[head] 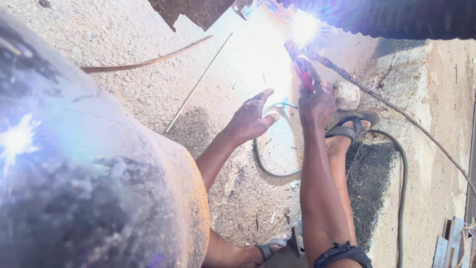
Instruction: The person sits on the ground and uses a welding torch to join metal pieces. They hold the torch with both hands, creating bright sparks as they weld a joint on a metal structure.
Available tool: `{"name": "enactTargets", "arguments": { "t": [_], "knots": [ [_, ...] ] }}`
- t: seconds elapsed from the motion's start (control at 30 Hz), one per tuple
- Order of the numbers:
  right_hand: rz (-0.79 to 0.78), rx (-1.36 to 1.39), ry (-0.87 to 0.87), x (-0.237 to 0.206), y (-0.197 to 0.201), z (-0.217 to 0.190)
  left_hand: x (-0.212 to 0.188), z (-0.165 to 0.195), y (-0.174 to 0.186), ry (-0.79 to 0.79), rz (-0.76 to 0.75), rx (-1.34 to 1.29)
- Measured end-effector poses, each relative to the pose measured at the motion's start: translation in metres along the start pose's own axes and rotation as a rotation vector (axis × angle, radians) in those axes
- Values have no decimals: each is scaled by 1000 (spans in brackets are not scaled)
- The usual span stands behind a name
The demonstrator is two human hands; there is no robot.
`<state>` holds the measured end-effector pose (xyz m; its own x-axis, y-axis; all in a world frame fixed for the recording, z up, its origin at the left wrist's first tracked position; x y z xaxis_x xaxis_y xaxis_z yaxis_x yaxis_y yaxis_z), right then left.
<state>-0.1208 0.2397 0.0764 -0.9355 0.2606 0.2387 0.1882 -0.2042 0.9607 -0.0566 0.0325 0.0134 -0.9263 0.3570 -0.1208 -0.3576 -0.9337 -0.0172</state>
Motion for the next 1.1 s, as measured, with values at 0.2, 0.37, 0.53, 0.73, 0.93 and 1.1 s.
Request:
{"name": "enactTargets", "arguments": {
  "t": [0.2,0.37,0.53,0.73,0.93,1.1],
  "knots": [
    [140,-75,216,-6,9,-9,-4,5,4,-146,30,-19],
    [248,26,295,-17,20,-15,1,-1,0,-93,9,-52],
    [213,-56,302,-17,15,-15,5,-2,-1,-99,16,-25],
    [144,-84,201,-5,-1,-7,5,-3,-2,-74,7,-42],
    [150,-81,173,-1,-6,-2,4,-2,-2,-52,3,-35],
    [193,-87,207,-5,-5,-1,3,-1,2,-60,33,27]
  ]
}}
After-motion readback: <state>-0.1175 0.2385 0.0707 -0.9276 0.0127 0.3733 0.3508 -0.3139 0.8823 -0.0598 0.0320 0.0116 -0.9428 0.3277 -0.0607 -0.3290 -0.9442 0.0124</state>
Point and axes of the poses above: each hand's wrist, its own x-axis towards the middle knuckle, its own y-axis out of the back of the hand, z = x × y, the point moved 7 cm from there along x, towards the middle knuckle, and after that the axes turned 4 degrees about -x, right-handed, at the moved point
